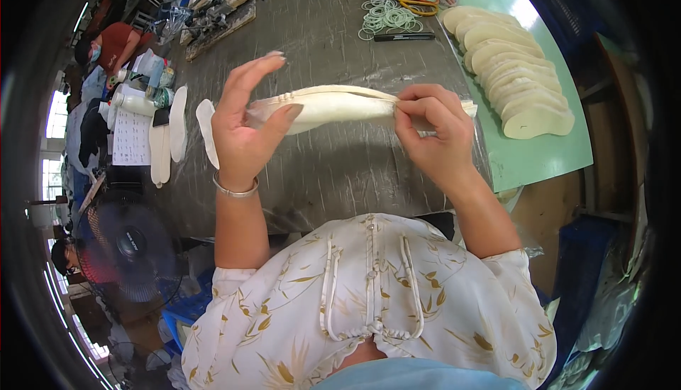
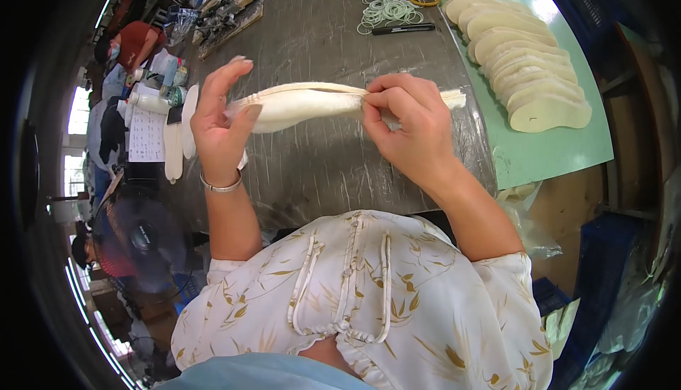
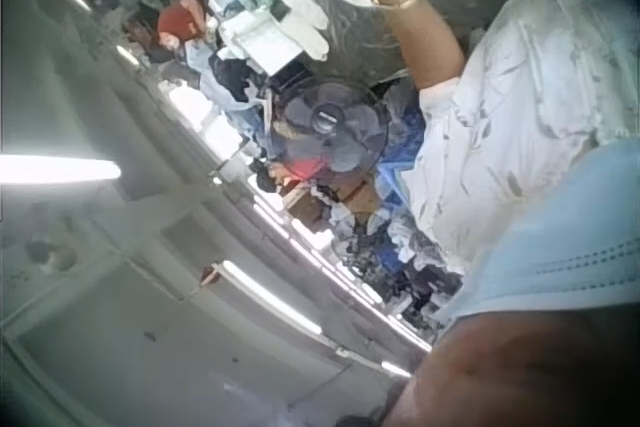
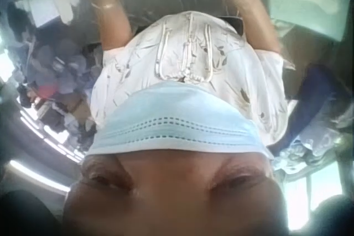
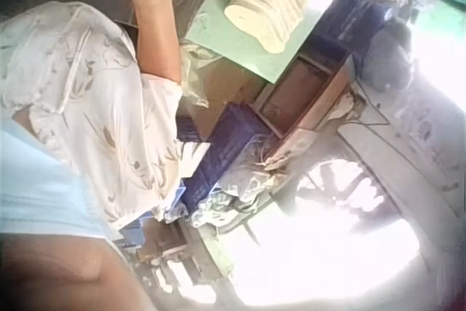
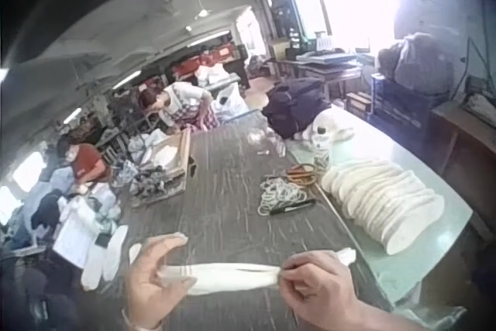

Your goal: The worker fits fabric covers over foam shoe insoles and trims the excess material with scissors.

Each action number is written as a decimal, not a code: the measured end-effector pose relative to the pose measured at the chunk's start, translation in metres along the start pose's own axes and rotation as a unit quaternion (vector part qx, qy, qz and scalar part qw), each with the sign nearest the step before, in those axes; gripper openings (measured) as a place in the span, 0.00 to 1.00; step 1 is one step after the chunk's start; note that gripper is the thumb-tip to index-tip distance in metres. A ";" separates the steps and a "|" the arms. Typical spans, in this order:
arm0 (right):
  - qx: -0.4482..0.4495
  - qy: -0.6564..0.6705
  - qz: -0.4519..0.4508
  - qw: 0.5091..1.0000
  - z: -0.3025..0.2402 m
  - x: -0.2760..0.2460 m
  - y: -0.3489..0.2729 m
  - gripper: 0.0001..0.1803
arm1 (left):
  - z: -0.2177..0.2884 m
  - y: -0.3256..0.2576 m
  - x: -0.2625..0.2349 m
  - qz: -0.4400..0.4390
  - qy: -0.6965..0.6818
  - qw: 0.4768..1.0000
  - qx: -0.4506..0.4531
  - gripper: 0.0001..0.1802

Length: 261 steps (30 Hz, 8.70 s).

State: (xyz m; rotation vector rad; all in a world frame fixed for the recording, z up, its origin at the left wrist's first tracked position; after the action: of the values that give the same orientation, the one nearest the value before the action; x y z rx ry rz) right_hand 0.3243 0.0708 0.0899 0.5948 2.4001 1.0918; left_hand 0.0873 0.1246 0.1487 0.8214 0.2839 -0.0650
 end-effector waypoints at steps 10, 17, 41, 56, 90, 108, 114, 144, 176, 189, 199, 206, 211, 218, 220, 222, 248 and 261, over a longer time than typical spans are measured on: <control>-0.035 -0.026 -0.008 0.999 0.000 0.001 0.000 0.09 | 0.012 -0.005 0.016 -0.145 0.125 0.981 0.013 0.19; -0.047 -0.040 -0.061 0.996 -0.003 0.002 0.001 0.12 | 0.006 -0.010 0.020 -0.091 0.182 0.979 -0.003 0.22; -0.174 -0.002 -0.057 0.983 -0.017 0.027 0.009 0.09 | 0.009 -0.023 0.042 -0.038 0.270 0.958 0.083 0.23; -0.015 0.098 -0.019 0.995 -0.001 0.028 0.007 0.08 | 0.007 -0.024 0.042 -0.027 0.167 0.985 -0.029 0.13; 0.014 -0.094 -0.238 0.967 0.047 -0.001 -0.070 0.04 | -0.071 -0.119 0.036 -0.111 0.083 0.950 -0.280 0.07; -0.014 -0.135 -0.265 0.955 0.061 0.008 -0.073 0.06 | -0.071 -0.069 0.109 -0.424 0.187 0.860 -0.211 0.11; -0.028 -0.136 -0.241 0.961 0.063 0.003 -0.077 0.06 | -0.095 -0.051 0.133 -0.541 0.102 0.794 -0.258 0.13; 0.048 -0.107 -0.177 0.977 0.071 0.014 -0.070 0.08 | -0.095 -0.053 0.114 -0.450 0.032 0.813 -0.369 0.16; 0.087 -0.083 -0.146 0.982 0.087 -0.029 -0.056 0.18 | -0.075 -0.058 0.139 -0.416 0.196 0.865 -0.200 0.11; 0.140 -0.088 -0.191 0.968 0.097 -0.057 -0.069 0.09 | -0.061 -0.054 0.166 -0.432 0.166 0.855 -0.233 0.15; -0.024 -0.148 -0.158 0.976 0.090 -0.055 -0.079 0.10 | -0.072 -0.066 0.192 -0.381 0.161 0.887 -0.206 0.09; -0.054 -0.113 -0.159 0.979 0.085 -0.053 -0.083 0.09 | -0.078 -0.068 0.197 -0.341 0.182 0.900 -0.199 0.09; -0.052 0.002 -0.223 0.973 0.054 -0.047 -0.102 0.10 | -0.097 -0.060 0.191 -0.310 0.234 0.898 -0.208 0.11; 0.177 -0.028 -0.164 0.970 0.094 -0.049 -0.087 0.11 | -0.096 -0.056 0.190 -0.439 0.090 0.846 -0.287 0.16; 0.195 -0.041 -0.148 0.969 0.101 -0.049 -0.088 0.16 | -0.097 -0.055 0.190 -0.432 0.056 0.851 -0.294 0.16; 0.239 -0.035 -0.131 0.961 0.101 -0.050 -0.088 0.19 | -0.098 -0.056 0.193 -0.409 0.036 0.864 -0.292 0.16; 0.323 0.063 -0.181 0.927 0.076 -0.076 -0.074 0.33 | -0.059 -0.070 0.161 -0.484 0.059 0.839 -0.241 0.21; 0.108 -0.146 -0.239 0.954 0.051 -0.072 -0.049 0.13 | -0.035 -0.080 0.159 -0.410 0.165 0.892 -0.092 0.30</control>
State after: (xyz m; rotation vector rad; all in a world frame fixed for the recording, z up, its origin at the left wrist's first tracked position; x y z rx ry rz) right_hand 0.4011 0.0326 0.0368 0.1996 2.2434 0.5019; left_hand 0.2189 0.1043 0.0258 0.4706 0.9370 -0.6878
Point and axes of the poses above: each hand's wrist, its own y-axis towards the middle knuckle, its own x-axis out of the palm, z = x × y, the point moved 3 cm from there along y, towards the middle knuckle, and after that the axes turned 7 degrees about z, right-handed, at the moved point
